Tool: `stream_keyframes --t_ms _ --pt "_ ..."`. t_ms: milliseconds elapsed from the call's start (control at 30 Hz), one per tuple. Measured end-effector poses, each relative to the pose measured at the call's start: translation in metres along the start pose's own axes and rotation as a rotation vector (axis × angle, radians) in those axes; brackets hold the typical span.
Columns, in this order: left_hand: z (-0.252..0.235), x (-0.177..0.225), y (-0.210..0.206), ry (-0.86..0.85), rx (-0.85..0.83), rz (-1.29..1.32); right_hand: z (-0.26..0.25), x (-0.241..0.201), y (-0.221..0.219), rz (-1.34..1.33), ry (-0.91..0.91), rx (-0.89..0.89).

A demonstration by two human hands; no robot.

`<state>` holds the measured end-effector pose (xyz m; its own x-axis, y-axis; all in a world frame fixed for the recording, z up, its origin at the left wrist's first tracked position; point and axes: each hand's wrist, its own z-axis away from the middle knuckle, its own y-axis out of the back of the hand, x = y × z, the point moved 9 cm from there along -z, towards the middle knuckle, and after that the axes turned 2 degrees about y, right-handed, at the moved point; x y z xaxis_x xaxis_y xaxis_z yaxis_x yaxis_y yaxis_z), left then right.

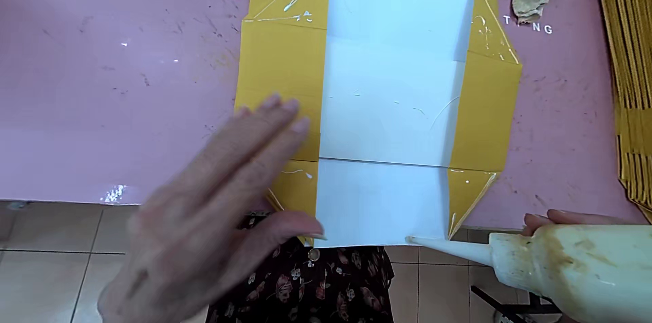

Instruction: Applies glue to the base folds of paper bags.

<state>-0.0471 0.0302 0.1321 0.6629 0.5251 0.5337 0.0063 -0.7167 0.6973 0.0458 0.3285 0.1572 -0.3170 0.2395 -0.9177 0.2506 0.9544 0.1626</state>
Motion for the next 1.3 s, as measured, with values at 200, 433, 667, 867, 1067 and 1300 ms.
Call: stream_keyframes --t_ms 200,433,667,867,1067,1300 --pt "0.006 -0.040 0.004 0.000 -0.051 -0.052 -0.012 -0.006 -0.036 -0.040 -0.036 -0.232" --pt "-0.001 -0.035 -0.003 -0.002 -0.023 -0.091 -0.026 -0.006 -0.070 -0.112 -0.066 -0.270" --pt "-0.001 -0.035 -0.004 0.025 -0.002 -0.085 -0.027 0.002 -0.081 -0.134 -0.051 -0.232" --pt "-0.002 -0.035 -0.005 0.028 0.002 -0.087 -0.033 -0.004 -0.109 -0.233 -0.163 -0.439" --pt "-0.003 -0.035 -0.006 0.042 -0.010 -0.094 -0.037 -0.007 -0.121 -0.249 -0.117 -0.403" --pt "-0.003 -0.037 -0.009 0.081 -0.045 -0.094 -0.031 0.008 -0.087 -0.075 0.003 -0.145"
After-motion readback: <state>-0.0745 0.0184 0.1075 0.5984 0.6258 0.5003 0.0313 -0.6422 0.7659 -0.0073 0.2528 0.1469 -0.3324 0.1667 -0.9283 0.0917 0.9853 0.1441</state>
